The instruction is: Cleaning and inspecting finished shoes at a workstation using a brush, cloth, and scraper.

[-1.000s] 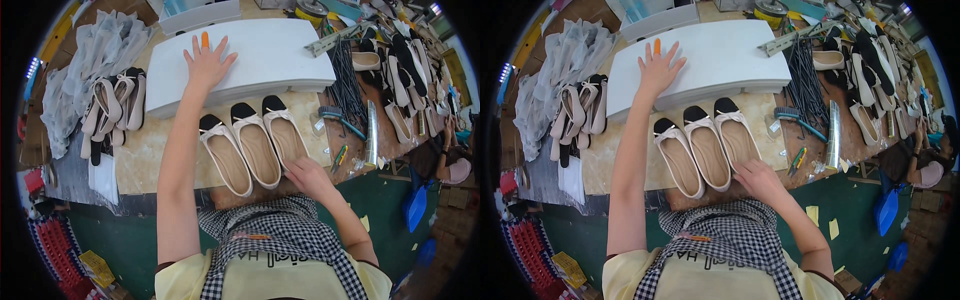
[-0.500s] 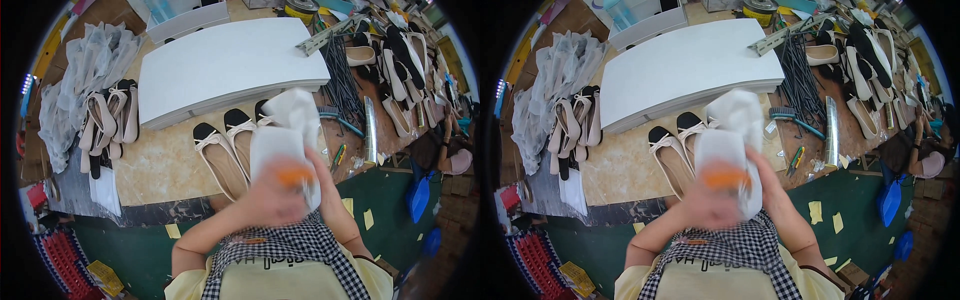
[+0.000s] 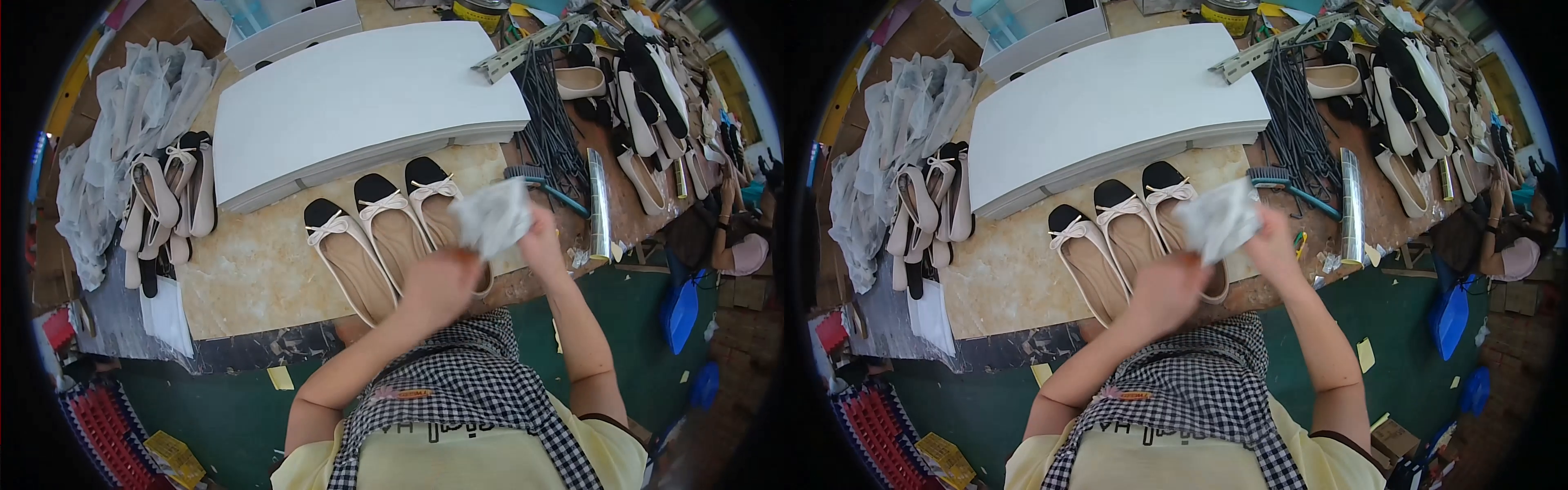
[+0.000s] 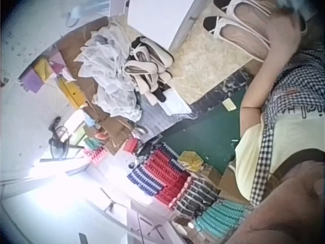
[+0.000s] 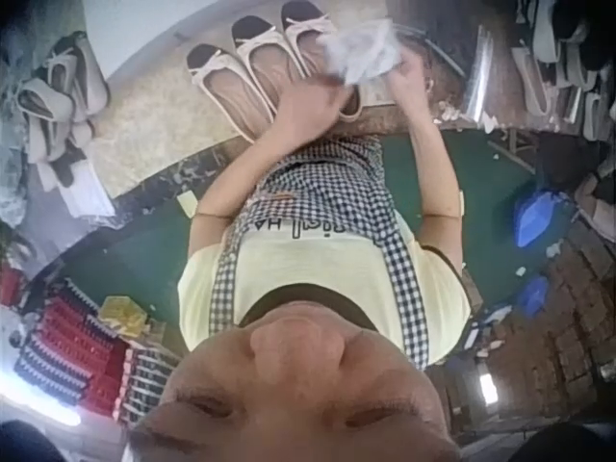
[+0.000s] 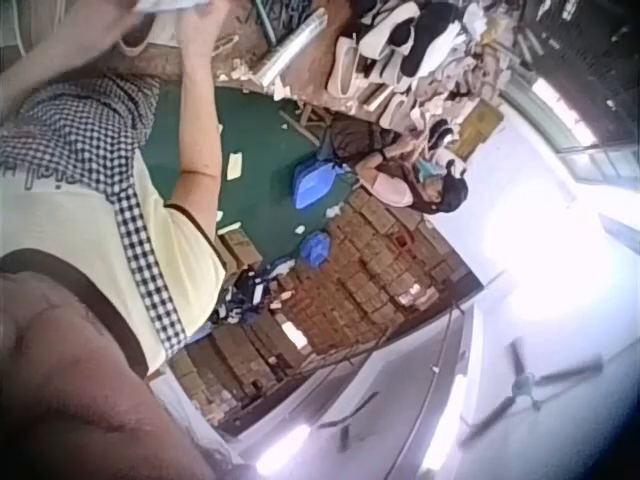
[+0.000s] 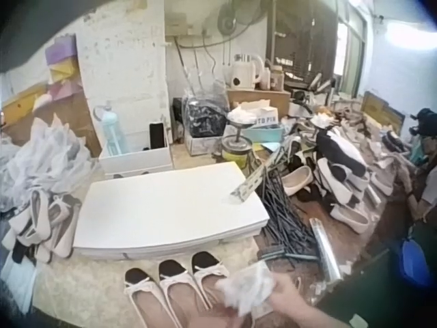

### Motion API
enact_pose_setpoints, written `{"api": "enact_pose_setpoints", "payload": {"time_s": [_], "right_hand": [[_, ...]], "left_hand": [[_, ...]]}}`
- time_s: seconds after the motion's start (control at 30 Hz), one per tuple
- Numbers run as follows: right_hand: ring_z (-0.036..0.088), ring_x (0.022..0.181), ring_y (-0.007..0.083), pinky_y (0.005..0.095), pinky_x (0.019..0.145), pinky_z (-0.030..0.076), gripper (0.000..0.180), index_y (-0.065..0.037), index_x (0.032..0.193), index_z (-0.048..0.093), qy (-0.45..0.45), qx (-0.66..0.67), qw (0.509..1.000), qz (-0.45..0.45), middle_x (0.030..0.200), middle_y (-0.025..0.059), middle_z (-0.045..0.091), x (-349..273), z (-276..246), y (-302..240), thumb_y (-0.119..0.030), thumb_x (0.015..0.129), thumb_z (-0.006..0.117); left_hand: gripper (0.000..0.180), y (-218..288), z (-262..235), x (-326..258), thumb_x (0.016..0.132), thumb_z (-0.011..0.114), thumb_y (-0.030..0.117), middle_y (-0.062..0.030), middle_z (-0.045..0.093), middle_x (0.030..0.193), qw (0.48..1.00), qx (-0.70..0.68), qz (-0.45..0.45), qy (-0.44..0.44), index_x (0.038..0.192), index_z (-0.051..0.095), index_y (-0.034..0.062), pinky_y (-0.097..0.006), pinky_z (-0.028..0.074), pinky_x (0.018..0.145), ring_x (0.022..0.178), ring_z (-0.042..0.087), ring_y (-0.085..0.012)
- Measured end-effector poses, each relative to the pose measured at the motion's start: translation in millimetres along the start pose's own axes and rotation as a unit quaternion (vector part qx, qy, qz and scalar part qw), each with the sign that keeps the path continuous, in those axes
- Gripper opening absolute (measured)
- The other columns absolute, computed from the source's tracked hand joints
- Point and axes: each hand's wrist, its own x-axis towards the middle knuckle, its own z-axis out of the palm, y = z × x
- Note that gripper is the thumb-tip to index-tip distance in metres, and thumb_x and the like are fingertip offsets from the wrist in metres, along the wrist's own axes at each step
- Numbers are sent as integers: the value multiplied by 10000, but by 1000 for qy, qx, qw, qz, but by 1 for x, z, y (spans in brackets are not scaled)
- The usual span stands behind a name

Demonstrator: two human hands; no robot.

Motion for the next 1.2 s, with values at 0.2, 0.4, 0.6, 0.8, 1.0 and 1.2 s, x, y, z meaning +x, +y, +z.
{"api": "enact_pose_setpoints", "payload": {"time_s": [0.2,0.4,0.6,0.8,1.0,1.2], "right_hand": [[573,867,299,399,739,483,334,-70,1008,687,-10,-606,707,-363,880,116,513,60,58,37,-53,677,646],[578,864,308,393,765,481,492,-29,1205,617,-70,-420,872,-242,983,146,547,59,39,18,-177,748,726],[583,759,283,356,699,481,509,-30,1220,597,15,-446,868,-216,938,147,577,86,48,33,-161,756,759],[638,855,269,324,765,498,509,-32,1239,591,39,-234,948,-210,1027,145,637,12,44,-25,-72,754,741],[568,1026,280,405,870,440,391,-86,1121,638,238,-567,750,-244,1107,87,605,26,-100,32,-182,759,751],[606,738,282,386,657,432,160,-71,908,642,220,-430,829,-281,760,104,598,28,-103,10,-221,869,681]], "left_hand": [[239,22,27,-5,834,608,233,-88,658,724,994,66,82,12,705,670,42,-365,446,778,752,642,-233],[255,14,31,-5,830,625,222,-77,649,708,995,76,54,29,635,662,62,-353,419,753,721,618,-216],[258,17,24,-2,831,644,198,-52,663,736,992,82,84,36,611,649,63,-355,439,756,738,626,-202],[868,-6,-39,32,760,796,169,-179,573,1278,955,-141,-44,258,1474,319,43,-414,422,1014,1124,585,-321],[736,-26,-30,25,895,662,76,-69,570,1246,796,-564,-159,150,1500,245,61,-276,466,935,1077,577,-145],[512,9,-32,25,902,610,119,-29,601,1160,795,-573,-168,105,1366,397,76,-282,473,915,1039,583,-125]]}}
